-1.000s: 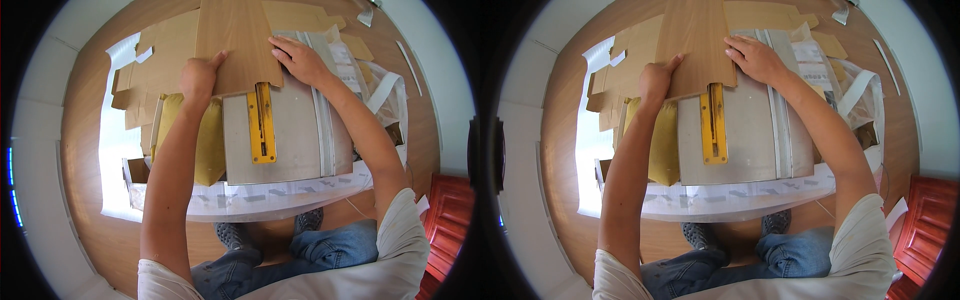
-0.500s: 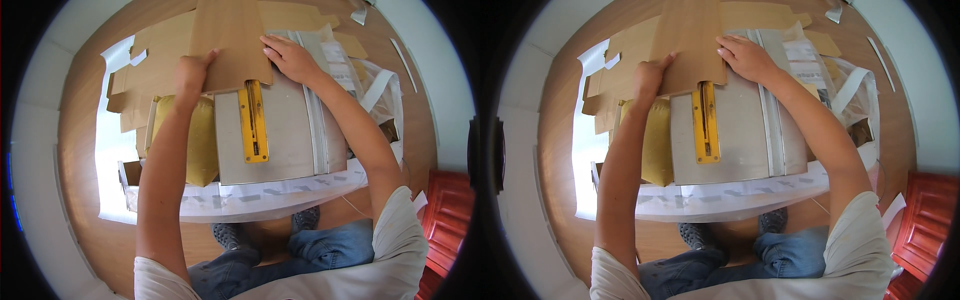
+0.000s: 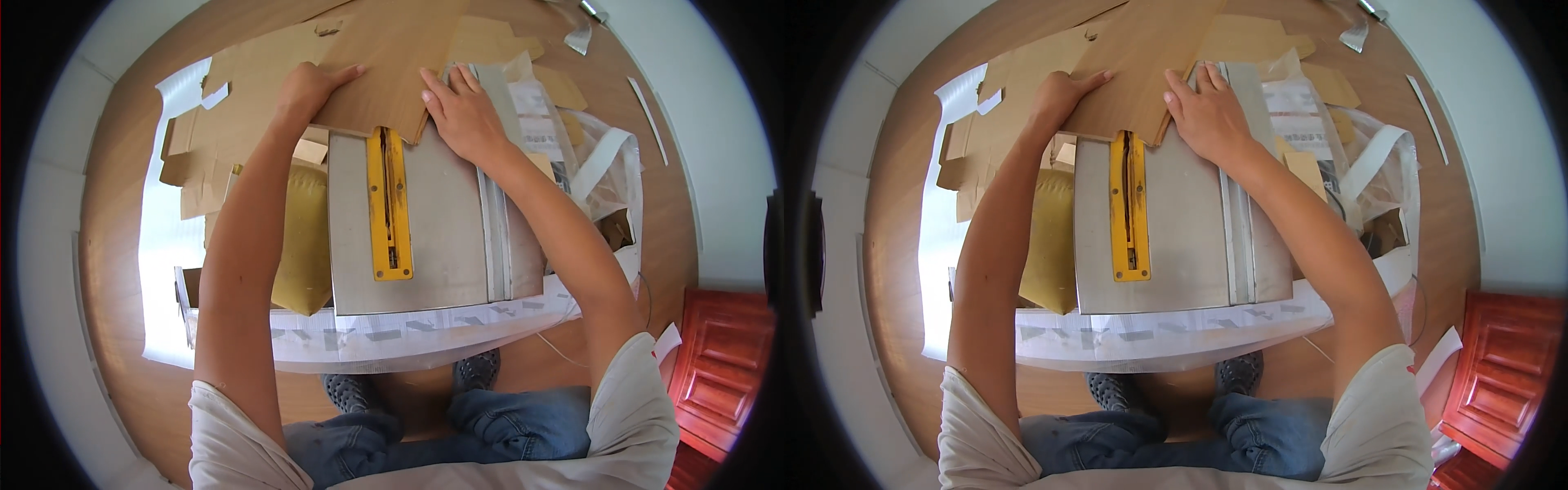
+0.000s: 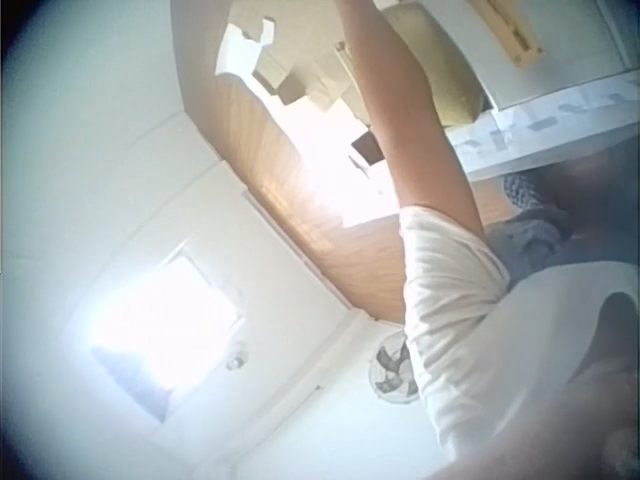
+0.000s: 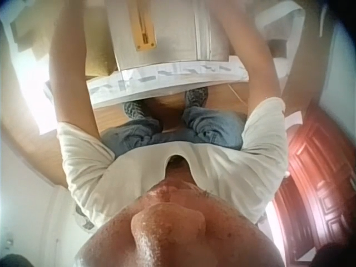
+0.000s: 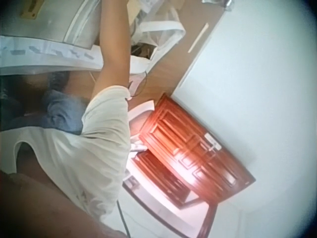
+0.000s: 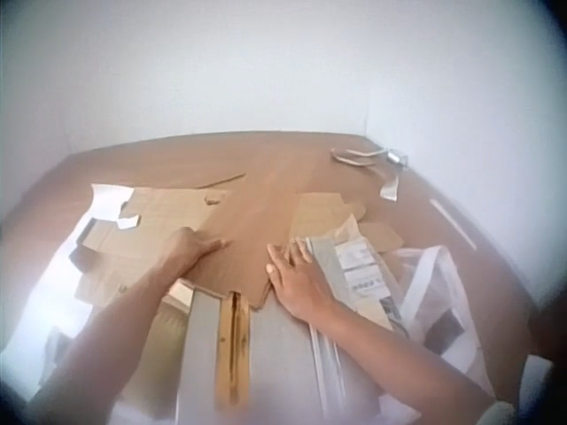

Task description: The recorder installs laminate wood flooring planks by measuring with a pencil, cutting them to size using a table saw, and tapping them into place with a hammer and tapping block.

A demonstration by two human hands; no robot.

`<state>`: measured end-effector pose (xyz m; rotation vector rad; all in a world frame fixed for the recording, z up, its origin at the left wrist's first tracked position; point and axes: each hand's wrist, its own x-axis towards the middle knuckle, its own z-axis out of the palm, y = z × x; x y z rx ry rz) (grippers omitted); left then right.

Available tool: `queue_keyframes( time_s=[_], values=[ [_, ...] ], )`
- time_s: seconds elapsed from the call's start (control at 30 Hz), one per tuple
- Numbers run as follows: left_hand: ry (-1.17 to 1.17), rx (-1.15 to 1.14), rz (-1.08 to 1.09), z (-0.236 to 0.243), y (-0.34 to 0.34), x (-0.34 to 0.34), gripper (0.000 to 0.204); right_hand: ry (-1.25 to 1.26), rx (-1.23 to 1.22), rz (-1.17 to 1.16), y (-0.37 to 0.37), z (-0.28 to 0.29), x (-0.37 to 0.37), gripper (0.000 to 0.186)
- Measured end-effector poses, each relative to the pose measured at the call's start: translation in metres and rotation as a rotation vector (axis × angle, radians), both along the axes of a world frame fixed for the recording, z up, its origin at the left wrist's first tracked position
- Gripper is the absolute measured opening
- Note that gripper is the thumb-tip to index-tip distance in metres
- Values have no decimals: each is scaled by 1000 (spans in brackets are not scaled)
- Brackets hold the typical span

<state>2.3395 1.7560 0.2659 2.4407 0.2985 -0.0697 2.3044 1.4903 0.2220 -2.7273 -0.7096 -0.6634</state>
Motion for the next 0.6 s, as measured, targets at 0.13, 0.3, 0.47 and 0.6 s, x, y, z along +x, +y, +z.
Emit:
queue_keyframes(
  time_s=[0.13, 0.3, 0.47, 0.6],
  values=[
    [-43, 122, -62, -1, -1, 12, 82, -48, -60, -32, -4, 5, -18, 45],
    [-76, 293, -212, -1, -6, 29, 87, 69, -7, 242, -9, 11, -16, 48],
    [-70, 393, -228, -5, -11, 40, 91, 59, -15, 240, -11, 9, -12, 48],
    [-137, 413, -197, -11, -10, 43, 87, 67, 6, 256, -11, 9, -10, 48]
  ],
)
